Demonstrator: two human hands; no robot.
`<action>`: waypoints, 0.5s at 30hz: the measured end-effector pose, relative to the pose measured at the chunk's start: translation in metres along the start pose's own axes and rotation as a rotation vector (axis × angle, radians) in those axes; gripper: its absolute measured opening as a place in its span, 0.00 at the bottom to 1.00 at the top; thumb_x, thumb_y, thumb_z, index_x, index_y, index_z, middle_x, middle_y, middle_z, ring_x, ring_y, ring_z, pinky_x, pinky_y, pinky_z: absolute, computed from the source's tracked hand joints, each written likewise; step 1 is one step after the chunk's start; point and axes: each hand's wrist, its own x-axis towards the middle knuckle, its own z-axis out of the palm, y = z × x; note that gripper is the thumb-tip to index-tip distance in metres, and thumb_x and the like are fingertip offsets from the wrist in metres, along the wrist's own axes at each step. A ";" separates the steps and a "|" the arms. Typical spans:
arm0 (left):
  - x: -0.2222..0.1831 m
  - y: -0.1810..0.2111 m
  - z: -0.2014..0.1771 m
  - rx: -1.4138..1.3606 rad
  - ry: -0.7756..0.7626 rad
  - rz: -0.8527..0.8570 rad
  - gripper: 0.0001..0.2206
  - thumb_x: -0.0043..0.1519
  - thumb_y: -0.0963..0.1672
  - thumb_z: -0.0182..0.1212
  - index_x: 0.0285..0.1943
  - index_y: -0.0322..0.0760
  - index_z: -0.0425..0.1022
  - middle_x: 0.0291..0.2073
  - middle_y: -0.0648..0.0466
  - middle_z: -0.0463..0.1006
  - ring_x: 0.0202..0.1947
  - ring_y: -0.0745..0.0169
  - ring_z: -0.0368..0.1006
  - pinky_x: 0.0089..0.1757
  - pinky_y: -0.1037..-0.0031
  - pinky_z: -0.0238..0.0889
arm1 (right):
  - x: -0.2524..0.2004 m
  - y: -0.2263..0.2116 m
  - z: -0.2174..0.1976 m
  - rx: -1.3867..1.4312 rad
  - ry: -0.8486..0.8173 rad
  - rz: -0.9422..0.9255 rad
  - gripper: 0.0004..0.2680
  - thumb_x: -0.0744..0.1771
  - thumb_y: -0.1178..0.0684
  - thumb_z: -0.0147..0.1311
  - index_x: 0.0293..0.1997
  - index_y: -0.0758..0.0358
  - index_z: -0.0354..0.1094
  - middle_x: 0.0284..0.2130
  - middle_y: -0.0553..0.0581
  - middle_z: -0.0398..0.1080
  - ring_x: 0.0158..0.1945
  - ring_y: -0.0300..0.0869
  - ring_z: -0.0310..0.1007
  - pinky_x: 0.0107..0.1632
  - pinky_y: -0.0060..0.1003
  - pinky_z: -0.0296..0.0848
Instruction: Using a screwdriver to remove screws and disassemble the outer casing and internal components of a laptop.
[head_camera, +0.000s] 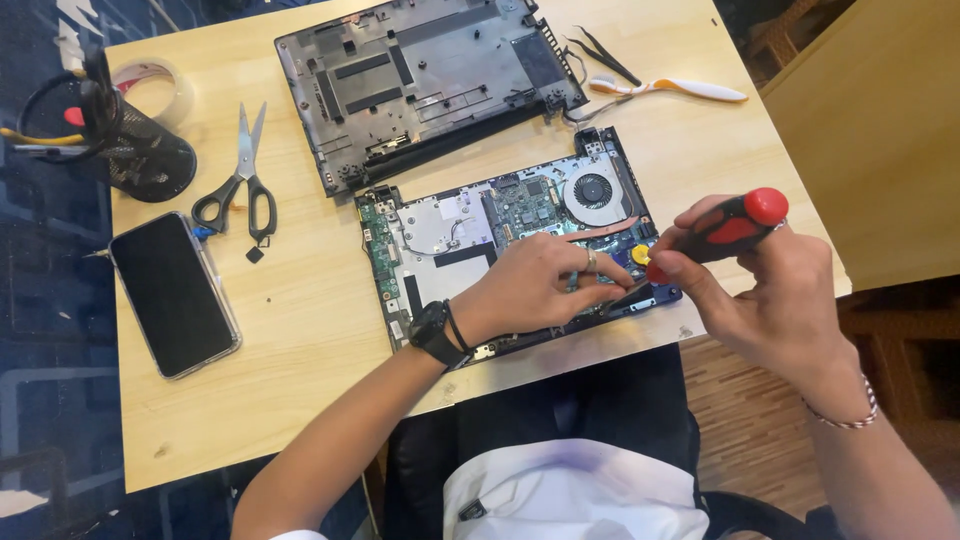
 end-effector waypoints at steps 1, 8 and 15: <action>0.000 0.001 0.000 -0.010 0.000 0.010 0.06 0.65 0.51 0.61 0.45 0.60 0.82 0.20 0.65 0.80 0.21 0.67 0.74 0.30 0.74 0.62 | -0.001 -0.001 -0.001 0.004 0.000 0.031 0.11 0.68 0.54 0.63 0.49 0.72 0.69 0.36 0.55 0.77 0.38 0.40 0.78 0.46 0.34 0.80; -0.001 0.007 -0.001 -0.021 0.027 0.001 0.07 0.66 0.51 0.59 0.47 0.58 0.82 0.14 0.65 0.73 0.19 0.68 0.69 0.40 0.75 0.68 | -0.001 -0.007 -0.007 0.045 0.013 0.019 0.10 0.68 0.58 0.63 0.50 0.74 0.67 0.36 0.59 0.77 0.40 0.43 0.81 0.48 0.35 0.81; -0.005 0.002 0.007 0.348 -0.179 -0.013 0.10 0.59 0.51 0.64 0.44 0.53 0.85 0.27 0.69 0.76 0.29 0.58 0.76 0.27 0.64 0.60 | -0.016 0.004 -0.021 0.273 0.208 0.155 0.10 0.70 0.67 0.56 0.54 0.80 0.58 0.38 0.71 0.70 0.42 0.56 0.80 0.49 0.43 0.82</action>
